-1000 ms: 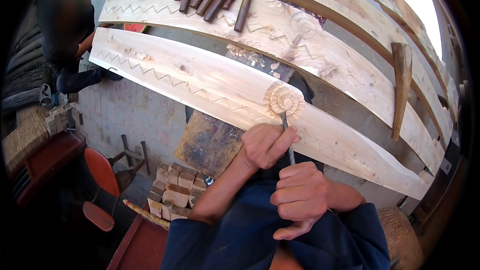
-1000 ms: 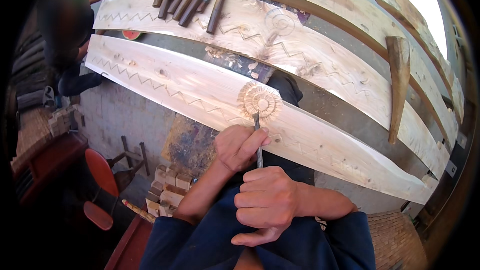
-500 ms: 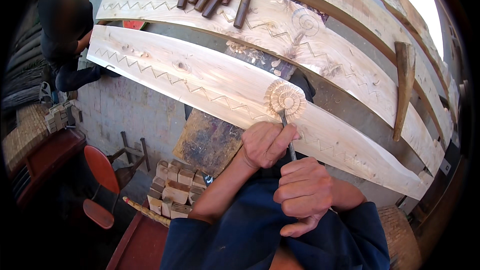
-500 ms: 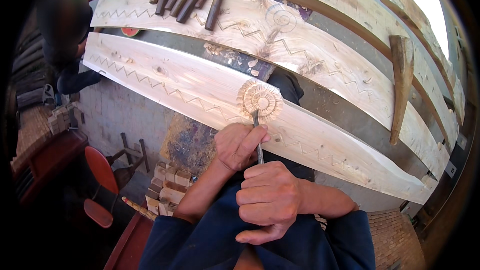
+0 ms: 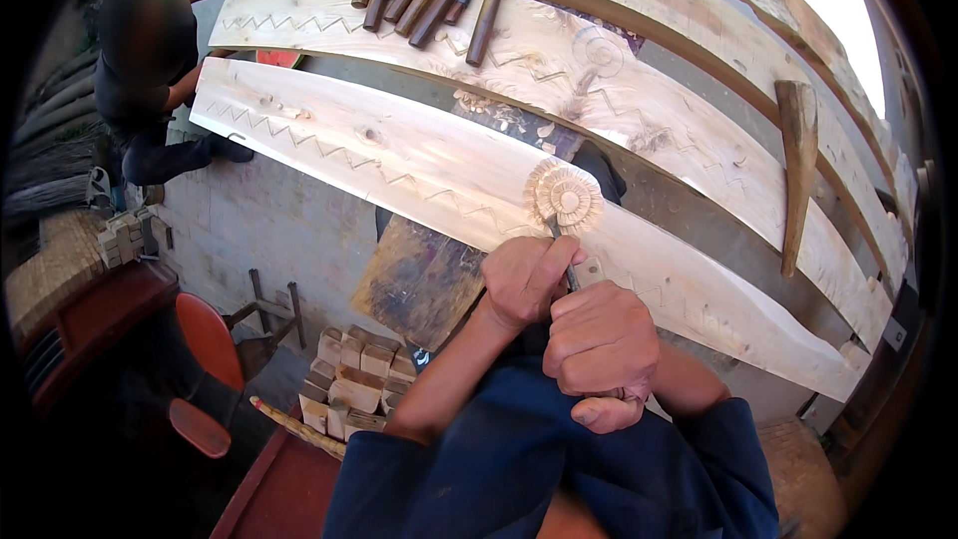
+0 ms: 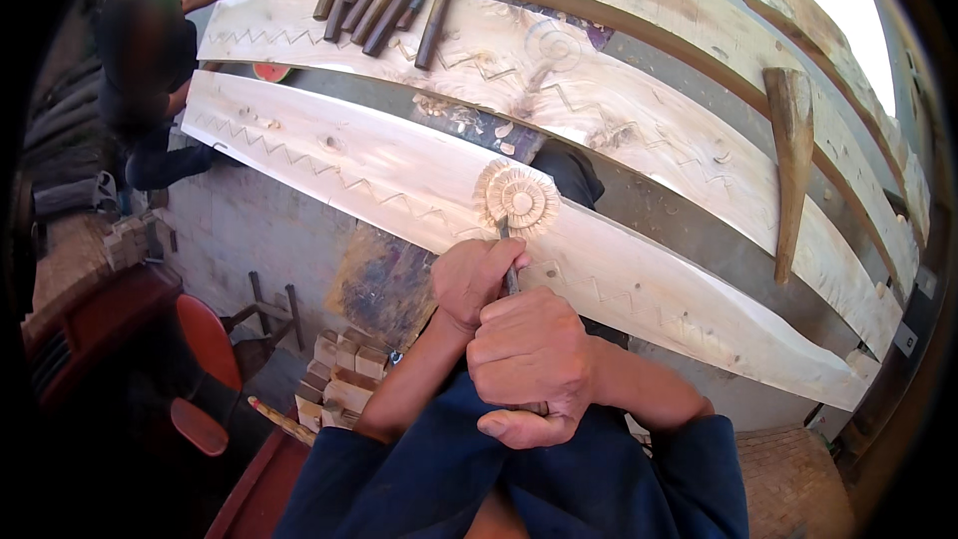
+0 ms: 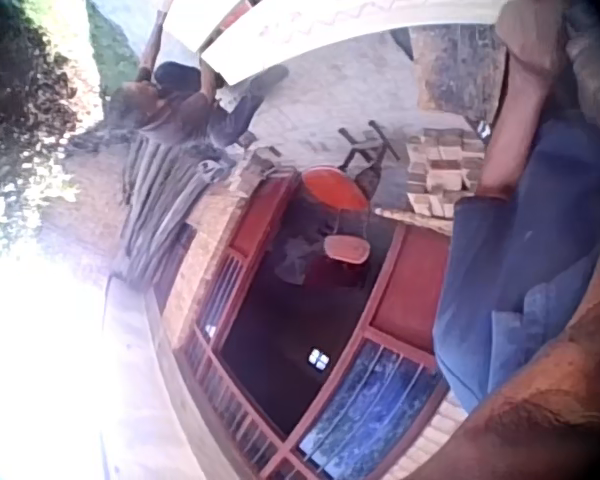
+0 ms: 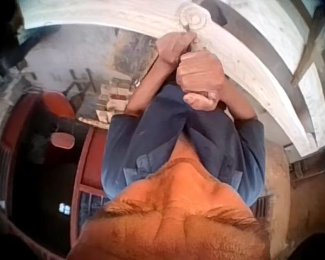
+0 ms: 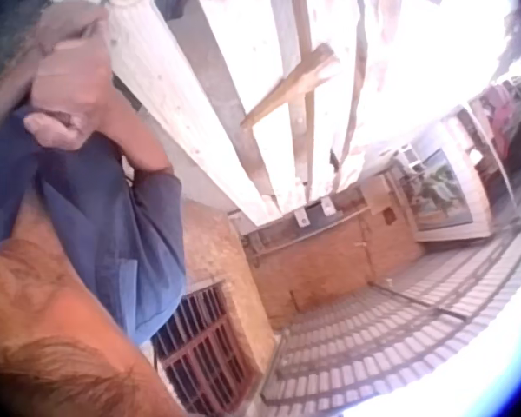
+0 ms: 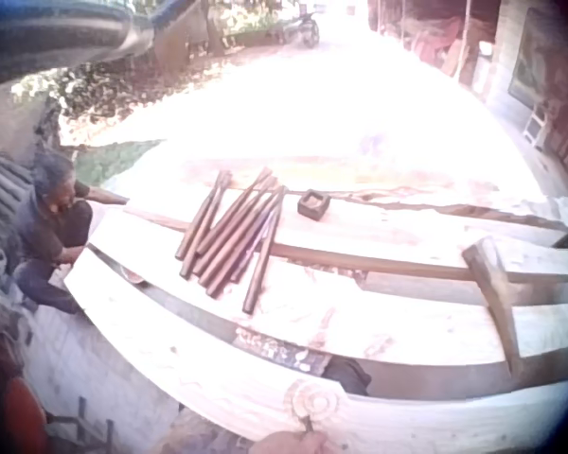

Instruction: The person carves a decorative spiral pattern into a long wooden plank using a chisel and a wooden mallet. They repeatedly position the chisel and strike it to remove wood shavings, refining the design on the plank's surface.

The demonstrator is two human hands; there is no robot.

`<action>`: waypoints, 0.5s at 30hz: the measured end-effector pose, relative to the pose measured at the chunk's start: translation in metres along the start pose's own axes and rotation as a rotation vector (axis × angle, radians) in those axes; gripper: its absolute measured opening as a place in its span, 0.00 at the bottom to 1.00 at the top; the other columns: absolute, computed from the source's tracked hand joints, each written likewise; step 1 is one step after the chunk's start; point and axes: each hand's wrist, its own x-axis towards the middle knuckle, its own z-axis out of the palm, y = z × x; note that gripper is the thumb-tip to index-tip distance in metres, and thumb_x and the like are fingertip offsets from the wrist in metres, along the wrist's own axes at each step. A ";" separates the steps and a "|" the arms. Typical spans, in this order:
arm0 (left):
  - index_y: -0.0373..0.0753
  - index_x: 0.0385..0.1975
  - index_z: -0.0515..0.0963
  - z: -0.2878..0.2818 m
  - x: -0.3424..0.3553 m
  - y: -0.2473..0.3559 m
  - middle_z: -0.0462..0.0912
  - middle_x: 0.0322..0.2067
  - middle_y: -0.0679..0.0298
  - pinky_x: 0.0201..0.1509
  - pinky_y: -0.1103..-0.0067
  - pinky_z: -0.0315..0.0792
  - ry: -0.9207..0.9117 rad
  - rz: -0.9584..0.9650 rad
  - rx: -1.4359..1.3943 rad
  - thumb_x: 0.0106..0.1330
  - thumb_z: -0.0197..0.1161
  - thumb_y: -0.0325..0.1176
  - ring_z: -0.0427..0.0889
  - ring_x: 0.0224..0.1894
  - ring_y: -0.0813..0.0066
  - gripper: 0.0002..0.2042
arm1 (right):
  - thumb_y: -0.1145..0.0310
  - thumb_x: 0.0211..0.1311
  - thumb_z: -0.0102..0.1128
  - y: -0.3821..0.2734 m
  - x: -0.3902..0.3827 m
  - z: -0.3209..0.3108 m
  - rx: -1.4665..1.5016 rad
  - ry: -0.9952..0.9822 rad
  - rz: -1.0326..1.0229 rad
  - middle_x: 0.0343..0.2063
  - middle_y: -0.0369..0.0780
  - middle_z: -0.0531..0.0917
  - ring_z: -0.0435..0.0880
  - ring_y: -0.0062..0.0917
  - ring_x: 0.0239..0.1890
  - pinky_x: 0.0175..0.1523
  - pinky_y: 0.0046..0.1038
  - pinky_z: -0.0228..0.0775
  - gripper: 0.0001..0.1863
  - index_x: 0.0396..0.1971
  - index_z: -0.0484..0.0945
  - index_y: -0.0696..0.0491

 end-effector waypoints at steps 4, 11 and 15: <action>0.36 0.51 0.84 -0.009 0.010 0.006 0.79 0.23 0.65 0.24 0.71 0.71 -0.030 -0.009 -0.033 0.60 0.70 0.23 0.80 0.21 0.66 0.17 | 0.52 0.69 0.75 -0.023 0.024 0.000 -0.116 0.002 0.051 0.19 0.36 0.78 0.75 0.28 0.17 0.24 0.30 0.63 0.28 0.16 0.71 0.51; 0.33 0.49 0.85 -0.018 0.012 -0.016 0.88 0.33 0.63 0.53 0.73 0.79 0.035 -0.304 -0.037 0.73 0.75 0.29 0.88 0.43 0.66 0.10 | 0.48 0.66 0.81 0.023 0.125 -0.023 -0.215 -0.012 0.337 0.17 0.34 0.77 0.76 0.16 0.20 0.27 0.23 0.68 0.25 0.24 0.79 0.52; 0.27 0.47 0.86 -0.018 0.026 -0.021 0.92 0.38 0.65 0.48 0.80 0.78 0.078 -0.569 -0.331 0.76 0.73 0.26 0.86 0.41 0.80 0.08 | 0.46 0.74 0.73 0.052 0.143 -0.019 -0.143 0.082 0.458 0.15 0.31 0.77 0.75 0.11 0.20 0.26 0.21 0.69 0.25 0.27 0.83 0.53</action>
